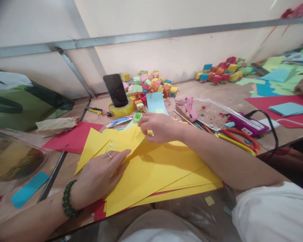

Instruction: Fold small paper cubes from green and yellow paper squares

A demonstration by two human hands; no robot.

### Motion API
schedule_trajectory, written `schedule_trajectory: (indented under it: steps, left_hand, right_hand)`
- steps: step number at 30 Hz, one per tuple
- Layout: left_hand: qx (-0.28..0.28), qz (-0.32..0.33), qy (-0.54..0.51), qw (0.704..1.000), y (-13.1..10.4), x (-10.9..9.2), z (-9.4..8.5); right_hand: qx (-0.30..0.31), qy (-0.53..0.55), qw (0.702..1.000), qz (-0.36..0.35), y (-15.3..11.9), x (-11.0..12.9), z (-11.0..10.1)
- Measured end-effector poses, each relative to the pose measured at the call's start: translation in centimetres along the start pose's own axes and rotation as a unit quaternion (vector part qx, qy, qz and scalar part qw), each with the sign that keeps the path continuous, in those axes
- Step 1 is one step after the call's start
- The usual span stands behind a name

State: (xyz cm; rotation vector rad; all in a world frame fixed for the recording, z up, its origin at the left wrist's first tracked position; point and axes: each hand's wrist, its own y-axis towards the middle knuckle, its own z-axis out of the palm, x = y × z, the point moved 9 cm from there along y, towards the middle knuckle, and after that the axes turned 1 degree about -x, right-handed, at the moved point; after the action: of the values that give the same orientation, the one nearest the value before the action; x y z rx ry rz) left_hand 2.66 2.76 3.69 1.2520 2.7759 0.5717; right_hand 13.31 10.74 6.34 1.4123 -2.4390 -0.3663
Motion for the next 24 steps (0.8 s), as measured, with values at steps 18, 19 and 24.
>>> schedule_trajectory:
  steps: [18, 19, 24]
  left_hand:
    - [0.022, 0.037, -0.040, 0.998, -0.3, -1.5, -0.1]
    - [0.018, 0.040, -0.036, 0.998, -0.4, -1.5, -0.2]
    - [0.017, 0.040, -0.025, 0.999, -0.8, -1.6, -0.1]
  right_hand:
    - [0.240, 0.095, 0.966, 0.010, -1.3, 4.2, 4.2]
    - [0.250, 0.129, 0.959, 0.019, -1.4, 3.5, 4.0]
    - [0.293, 0.291, 0.909, 0.059, -1.6, 1.3, 3.8]
